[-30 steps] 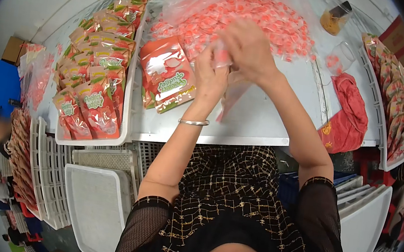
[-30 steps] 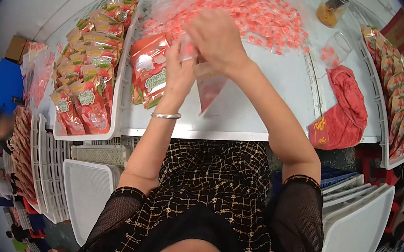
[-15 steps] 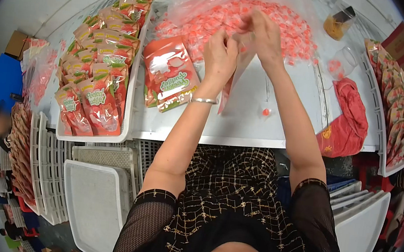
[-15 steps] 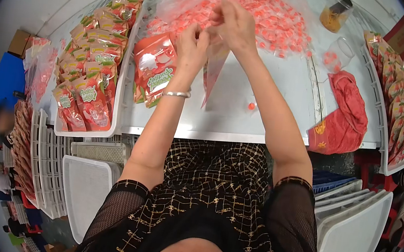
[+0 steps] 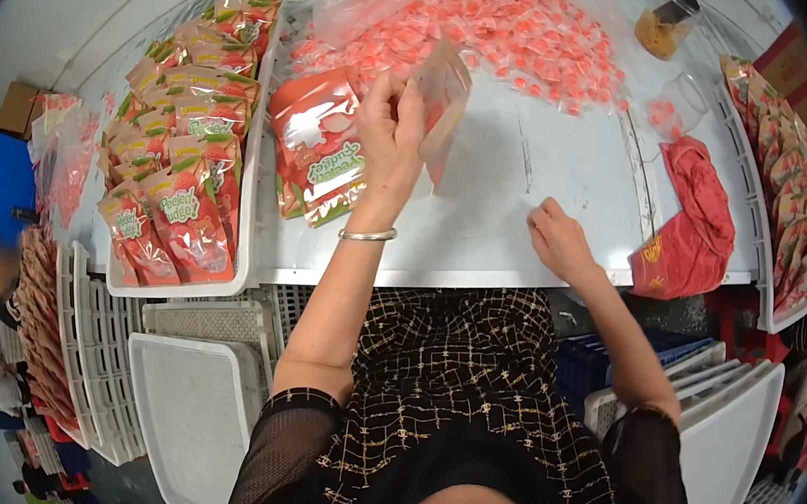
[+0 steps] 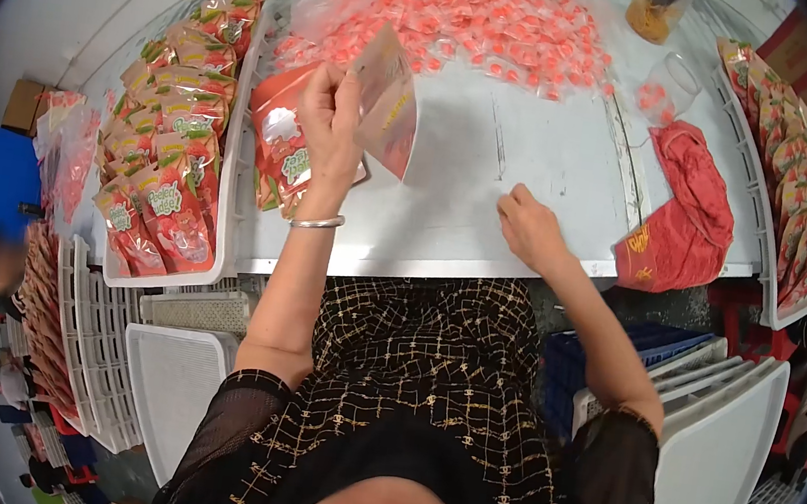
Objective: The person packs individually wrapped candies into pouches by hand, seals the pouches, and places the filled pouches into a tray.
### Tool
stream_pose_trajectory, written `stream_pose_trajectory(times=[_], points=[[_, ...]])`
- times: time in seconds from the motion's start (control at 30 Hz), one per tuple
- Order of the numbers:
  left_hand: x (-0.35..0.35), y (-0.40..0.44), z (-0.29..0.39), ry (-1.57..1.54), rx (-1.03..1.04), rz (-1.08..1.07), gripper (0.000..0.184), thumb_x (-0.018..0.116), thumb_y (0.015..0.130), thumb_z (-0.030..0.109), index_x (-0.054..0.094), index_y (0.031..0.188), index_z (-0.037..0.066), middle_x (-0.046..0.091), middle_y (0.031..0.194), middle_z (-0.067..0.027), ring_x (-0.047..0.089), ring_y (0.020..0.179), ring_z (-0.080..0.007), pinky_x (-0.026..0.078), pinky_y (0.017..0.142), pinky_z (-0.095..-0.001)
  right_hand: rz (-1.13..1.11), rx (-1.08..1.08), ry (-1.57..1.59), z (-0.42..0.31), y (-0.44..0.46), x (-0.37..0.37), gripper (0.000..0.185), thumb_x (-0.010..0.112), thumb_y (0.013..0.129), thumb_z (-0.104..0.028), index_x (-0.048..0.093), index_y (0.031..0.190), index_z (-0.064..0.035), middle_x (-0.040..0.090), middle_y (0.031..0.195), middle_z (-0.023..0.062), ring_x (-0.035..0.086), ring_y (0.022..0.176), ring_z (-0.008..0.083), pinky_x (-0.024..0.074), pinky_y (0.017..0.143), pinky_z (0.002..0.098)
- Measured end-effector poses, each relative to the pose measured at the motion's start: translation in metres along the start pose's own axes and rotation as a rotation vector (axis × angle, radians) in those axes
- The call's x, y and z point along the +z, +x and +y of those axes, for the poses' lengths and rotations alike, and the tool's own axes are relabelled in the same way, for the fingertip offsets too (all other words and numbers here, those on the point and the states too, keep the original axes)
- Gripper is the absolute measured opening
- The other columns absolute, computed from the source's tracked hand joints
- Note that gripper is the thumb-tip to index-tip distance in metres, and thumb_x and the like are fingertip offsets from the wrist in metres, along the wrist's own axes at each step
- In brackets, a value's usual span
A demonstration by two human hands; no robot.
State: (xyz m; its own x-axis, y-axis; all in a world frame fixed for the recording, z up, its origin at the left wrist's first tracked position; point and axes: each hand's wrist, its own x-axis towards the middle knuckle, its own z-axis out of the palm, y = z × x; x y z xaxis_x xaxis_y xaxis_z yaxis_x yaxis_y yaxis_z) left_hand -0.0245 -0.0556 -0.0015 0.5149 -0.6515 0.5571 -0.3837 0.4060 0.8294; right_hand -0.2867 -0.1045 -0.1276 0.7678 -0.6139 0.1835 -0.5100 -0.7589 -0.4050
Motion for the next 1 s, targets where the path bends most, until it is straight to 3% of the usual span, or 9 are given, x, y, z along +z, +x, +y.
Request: stream_pose_trajectory(times=[0.2,0.3,0.37,0.6,0.67,0.83,0.9,0.97,1.0], points=[[0.013,-0.006,0.006,0.166,0.059,-0.073,0.019,0.048,0.089,0.009,0.043,0.073,-0.001,0.049,0.059,-0.0109,0.044,0.051,-0.0161,0.036,0.049,-0.0321,0.517,0.162,0.821,-0.083,0.07,-0.102,0.016,0.063,0.081,-0.004,0.057,0.095,-0.0035,0.058,0.089,0.0026,0.056,0.074,0.0074,0.0471,0.059,0.0225],[0.016,-0.013,0.011,0.136,-0.051,-0.136,0.019,0.049,0.089,0.009,0.044,0.073,-0.001,0.048,0.059,-0.007,0.042,0.053,-0.0129,0.035,0.049,-0.0293,0.486,-0.175,0.656,-0.104,0.109,-0.119,0.014,0.062,0.084,-0.012,0.058,0.096,-0.005,0.059,0.09,0.0039,0.057,0.08,0.0113,0.0453,0.068,0.0267],[0.008,-0.017,0.005,0.057,-0.099,-0.083,0.021,0.049,0.089,0.009,0.042,0.072,0.0,0.045,0.06,-0.0045,0.04,0.055,-0.0111,0.034,0.05,-0.0281,0.395,-0.508,-0.067,-0.108,0.127,-0.113,0.017,0.059,0.086,-0.02,0.06,0.097,-0.0069,0.06,0.091,0.0055,0.056,0.089,0.016,0.0403,0.079,0.0321],[-0.004,-0.022,0.009,-0.023,-0.145,-0.052,0.025,0.049,0.09,0.009,0.038,0.069,0.003,0.038,0.061,0.0009,0.034,0.058,-0.0063,0.031,0.05,-0.0249,-0.17,-0.315,-0.093,-0.119,0.121,-0.098,0.028,0.056,0.085,-0.034,0.06,0.099,-0.0092,0.062,0.096,0.0052,0.055,0.094,0.0198,0.0367,0.079,0.0371],[-0.006,-0.02,0.01,-0.031,-0.205,-0.072,0.026,0.049,0.09,0.009,0.038,0.068,0.003,0.037,0.061,0.0021,0.033,0.056,-0.0046,0.029,0.049,-0.0228,0.066,-0.257,0.711,-0.116,0.124,-0.104,0.032,0.054,0.086,-0.041,0.061,0.087,-0.0094,0.061,0.09,0.0066,0.054,0.09,0.0214,0.036,0.076,0.0381],[-0.003,-0.018,0.007,-0.124,-0.221,-0.096,0.024,0.05,0.09,0.01,0.041,0.069,0.004,0.037,0.061,0.0043,0.032,0.056,-0.0037,0.028,0.048,-0.0219,-0.119,-0.336,-0.107,-0.117,0.121,-0.098,0.032,0.048,0.091,-0.036,0.066,0.093,-0.0101,0.064,0.097,0.0078,0.059,0.089,0.0195,0.0416,0.082,0.0353],[-0.013,-0.017,0.007,-0.117,-0.277,-0.065,0.024,0.05,0.09,0.01,0.042,0.069,0.004,0.037,0.062,0.0052,0.031,0.057,-0.0033,0.027,0.049,-0.0219,-0.299,-0.269,0.5,-0.092,0.13,-0.107,0.034,0.045,0.093,-0.033,0.065,0.103,-0.0089,0.064,0.104,0.0086,0.06,0.093,0.0172,0.0424,0.087,0.0328],[-0.036,-0.016,0.006,0.0,-0.314,-0.057,0.025,0.05,0.091,0.012,0.043,0.069,0.005,0.036,0.063,0.0061,0.031,0.058,-0.0026,0.027,0.05,-0.0217,0.062,-0.224,1.011,-0.049,0.15,-0.116,0.037,0.045,0.092,-0.035,0.065,0.105,-0.0068,0.065,0.103,0.0101,0.06,0.095,0.0172,0.042,0.09,0.0323],[-0.042,-0.017,0.015,-0.011,-0.354,-0.056,0.025,0.05,0.091,0.013,0.042,0.068,0.006,0.035,0.064,0.0062,0.029,0.06,-0.0024,0.026,0.052,-0.0205,0.171,-0.05,0.835,-0.015,0.164,-0.116,0.039,0.047,0.091,-0.037,0.063,0.109,-0.0067,0.064,0.105,0.0116,0.059,0.097,0.0186,0.0418,0.091,0.0317]])
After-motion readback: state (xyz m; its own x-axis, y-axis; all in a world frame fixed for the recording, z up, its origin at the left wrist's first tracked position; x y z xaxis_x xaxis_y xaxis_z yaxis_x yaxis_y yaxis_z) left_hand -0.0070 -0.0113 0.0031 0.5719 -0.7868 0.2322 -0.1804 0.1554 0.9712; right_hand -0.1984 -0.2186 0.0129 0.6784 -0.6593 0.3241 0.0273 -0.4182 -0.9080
